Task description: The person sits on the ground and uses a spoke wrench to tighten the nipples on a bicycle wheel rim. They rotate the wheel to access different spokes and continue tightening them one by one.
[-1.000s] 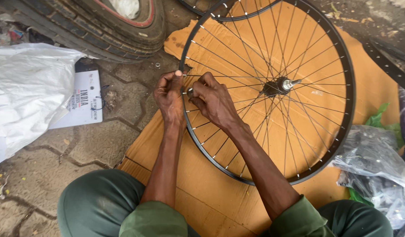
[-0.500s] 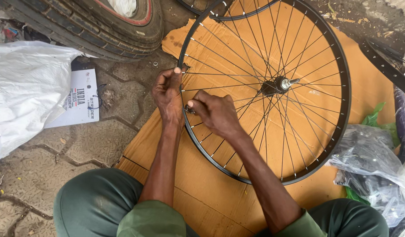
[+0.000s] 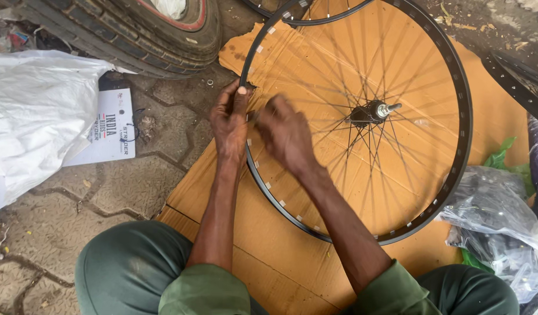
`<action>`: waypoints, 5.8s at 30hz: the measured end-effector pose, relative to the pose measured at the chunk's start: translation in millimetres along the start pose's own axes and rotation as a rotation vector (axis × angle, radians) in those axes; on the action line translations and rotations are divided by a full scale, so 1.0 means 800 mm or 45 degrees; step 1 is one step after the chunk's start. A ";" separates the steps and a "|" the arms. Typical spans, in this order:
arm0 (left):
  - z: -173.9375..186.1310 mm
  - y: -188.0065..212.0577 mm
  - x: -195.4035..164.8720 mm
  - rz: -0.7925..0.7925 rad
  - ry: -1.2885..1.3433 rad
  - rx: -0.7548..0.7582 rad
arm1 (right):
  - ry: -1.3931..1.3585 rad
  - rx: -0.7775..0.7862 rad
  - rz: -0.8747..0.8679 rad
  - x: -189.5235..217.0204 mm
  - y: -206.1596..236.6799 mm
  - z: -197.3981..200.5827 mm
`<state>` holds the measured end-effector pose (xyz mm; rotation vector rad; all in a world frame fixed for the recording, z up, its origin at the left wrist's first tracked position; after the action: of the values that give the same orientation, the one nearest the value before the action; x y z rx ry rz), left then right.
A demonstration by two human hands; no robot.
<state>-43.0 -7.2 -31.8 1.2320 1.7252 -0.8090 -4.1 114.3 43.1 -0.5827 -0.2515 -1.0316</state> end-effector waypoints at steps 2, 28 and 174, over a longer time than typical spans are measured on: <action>0.003 0.003 0.003 0.141 -0.065 -0.092 | 0.050 -0.090 -0.025 -0.006 -0.020 0.011; -0.002 0.017 -0.005 0.152 0.062 -0.213 | -0.208 -0.090 -0.477 -0.012 -0.055 -0.003; -0.002 0.010 -0.008 0.226 -0.064 -0.139 | -0.337 -0.173 -0.474 -0.071 -0.090 -0.002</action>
<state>-34.5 -6.0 -25.8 1.2596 1.5731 -0.6273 -95.0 127.7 40.0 -0.8169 -0.5408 -1.3380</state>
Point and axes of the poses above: each hand's wrist, its own y-axis away from the middle knuckle, its own z-axis out of the back of the hand, x = y × z, the point moved 3 cm from there along -y, towards the middle knuckle, and after that the axes turned 2 degrees about -y, right-handed, at the moved point
